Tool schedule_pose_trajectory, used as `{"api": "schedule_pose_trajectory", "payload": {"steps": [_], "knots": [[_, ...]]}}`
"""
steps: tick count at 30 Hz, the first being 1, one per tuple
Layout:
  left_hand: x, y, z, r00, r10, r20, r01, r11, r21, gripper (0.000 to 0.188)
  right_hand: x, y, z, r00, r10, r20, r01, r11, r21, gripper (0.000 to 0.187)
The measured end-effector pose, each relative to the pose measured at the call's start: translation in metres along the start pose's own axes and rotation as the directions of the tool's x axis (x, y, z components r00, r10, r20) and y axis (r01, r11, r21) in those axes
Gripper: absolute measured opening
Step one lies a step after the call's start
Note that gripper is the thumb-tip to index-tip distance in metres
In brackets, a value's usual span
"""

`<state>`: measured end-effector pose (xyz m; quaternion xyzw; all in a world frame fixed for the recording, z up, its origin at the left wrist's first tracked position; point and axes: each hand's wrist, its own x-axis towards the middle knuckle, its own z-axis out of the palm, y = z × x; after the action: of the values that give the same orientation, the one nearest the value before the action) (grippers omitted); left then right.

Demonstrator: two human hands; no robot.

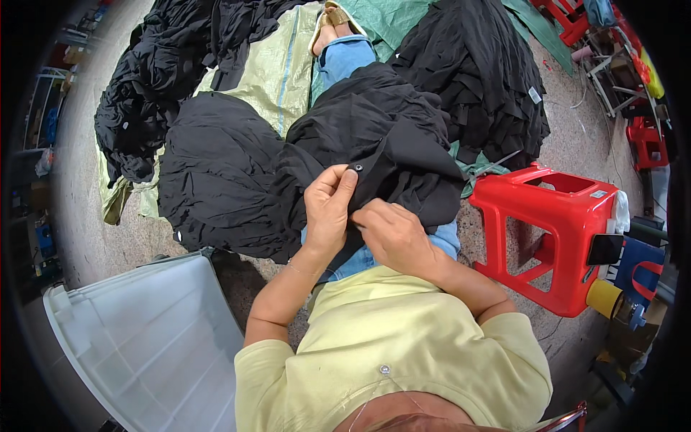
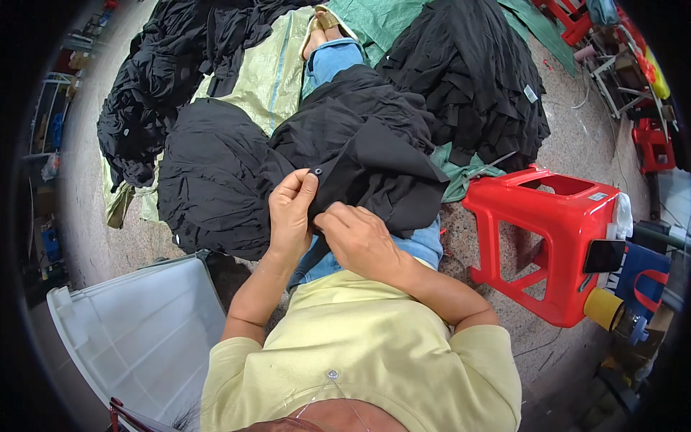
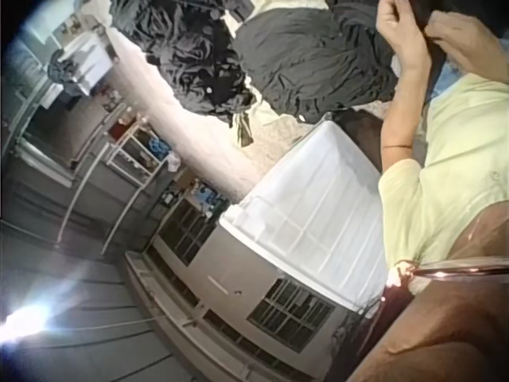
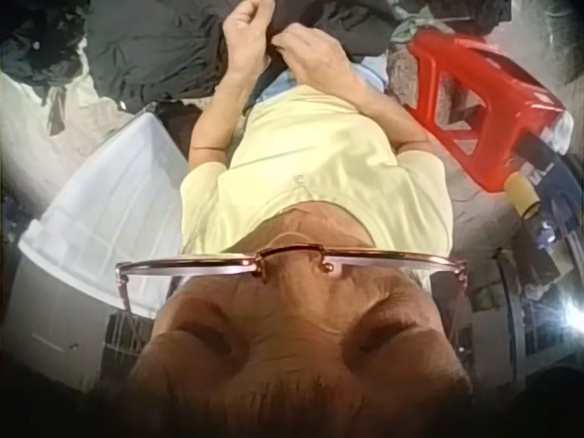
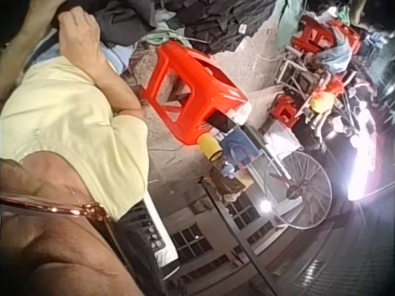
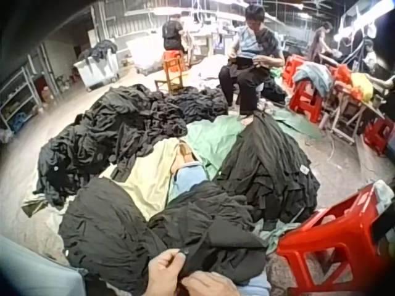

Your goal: Inspecting and sorting black fabric garment pieces in a manufacturing setting.

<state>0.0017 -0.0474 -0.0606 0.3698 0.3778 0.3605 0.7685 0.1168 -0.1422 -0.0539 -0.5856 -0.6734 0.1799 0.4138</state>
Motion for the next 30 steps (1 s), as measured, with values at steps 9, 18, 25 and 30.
{"api": "schedule_pose_trajectory", "payload": {"steps": [9,18,25,30], "knots": [[-0.001,-0.005,-0.018,0.982,0.136,0.131,-0.185,0.827,0.532,0.011,-0.004,0.016,-0.018,0.987,0.017,-0.157,-0.016,1.000,0.009,0.025],[-0.008,-0.004,-0.024,0.974,-0.180,0.141,0.146,0.965,0.217,0.009,-0.008,0.015,-0.007,0.969,0.054,-0.239,-0.042,0.997,0.058,0.028],[-0.009,-0.008,-0.030,0.967,-0.166,0.192,0.129,0.973,0.192,0.011,-0.005,0.015,-0.009,0.980,0.007,-0.196,-0.009,1.000,-0.008,0.031],[-0.011,-0.009,-0.029,0.971,0.017,0.240,-0.133,0.869,0.477,0.010,-0.007,0.019,-0.008,0.985,0.023,-0.170,-0.018,0.999,0.033,0.031]]}}
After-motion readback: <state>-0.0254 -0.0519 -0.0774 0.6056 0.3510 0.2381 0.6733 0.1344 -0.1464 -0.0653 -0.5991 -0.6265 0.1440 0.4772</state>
